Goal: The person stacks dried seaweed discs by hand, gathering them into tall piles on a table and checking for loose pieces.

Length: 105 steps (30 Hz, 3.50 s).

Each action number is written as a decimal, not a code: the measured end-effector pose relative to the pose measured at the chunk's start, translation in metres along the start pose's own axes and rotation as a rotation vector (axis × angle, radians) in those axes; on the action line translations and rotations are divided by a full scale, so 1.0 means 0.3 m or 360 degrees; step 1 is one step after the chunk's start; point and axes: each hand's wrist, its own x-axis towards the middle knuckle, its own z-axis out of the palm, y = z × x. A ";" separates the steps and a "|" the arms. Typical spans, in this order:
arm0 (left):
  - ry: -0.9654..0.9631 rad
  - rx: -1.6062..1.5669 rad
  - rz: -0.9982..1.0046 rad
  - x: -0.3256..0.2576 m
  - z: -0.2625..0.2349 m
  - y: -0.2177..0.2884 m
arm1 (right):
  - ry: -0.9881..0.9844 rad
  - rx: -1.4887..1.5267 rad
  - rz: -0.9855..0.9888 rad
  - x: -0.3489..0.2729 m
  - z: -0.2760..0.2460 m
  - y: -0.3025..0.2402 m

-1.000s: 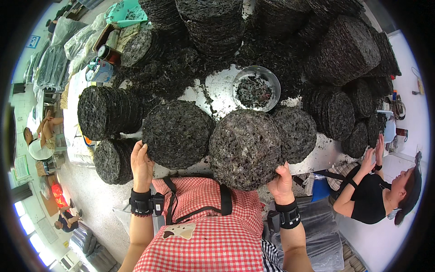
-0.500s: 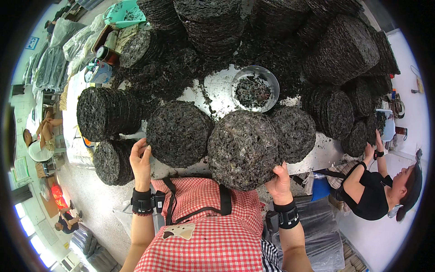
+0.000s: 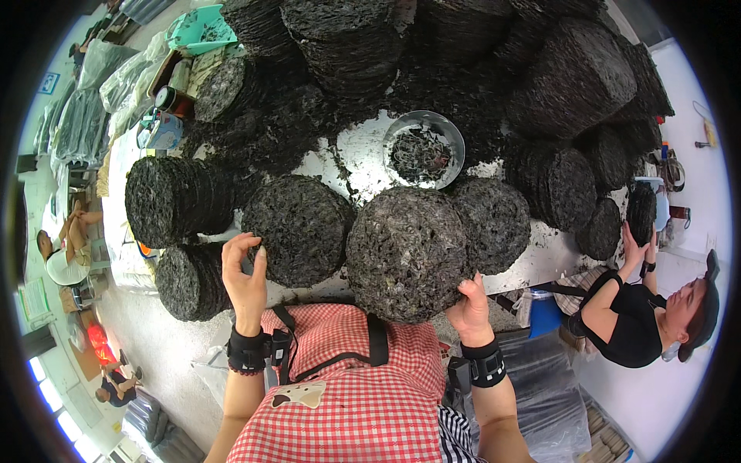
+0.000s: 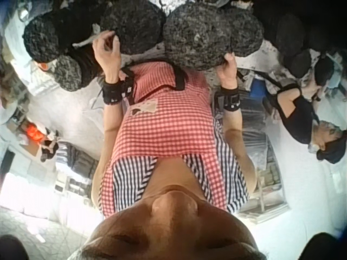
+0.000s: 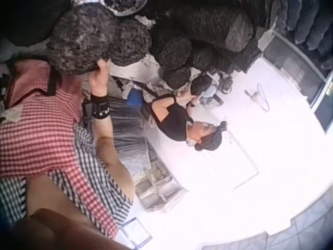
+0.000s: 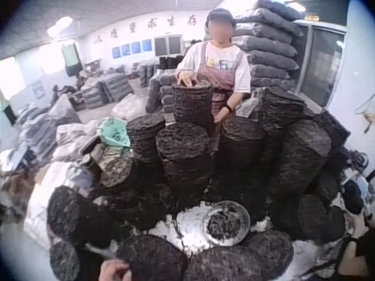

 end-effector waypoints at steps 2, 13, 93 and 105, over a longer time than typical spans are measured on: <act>-0.0093 -0.0220 -0.0009 -0.005 0.019 0.035 | -0.0021 0.0029 0.0002 -0.002 0.002 -0.001; -0.0973 -0.0579 0.0504 -0.074 0.136 0.328 | 0.0057 -0.0224 -0.0078 -0.007 0.112 -0.011; -0.0803 -0.0186 0.1200 -0.036 0.288 0.466 | -0.0100 -0.2091 -0.0611 0.030 0.247 -0.036; -0.1441 -0.0355 0.0507 0.060 0.286 0.472 | -0.0071 -0.2115 -0.0563 0.065 0.240 -0.049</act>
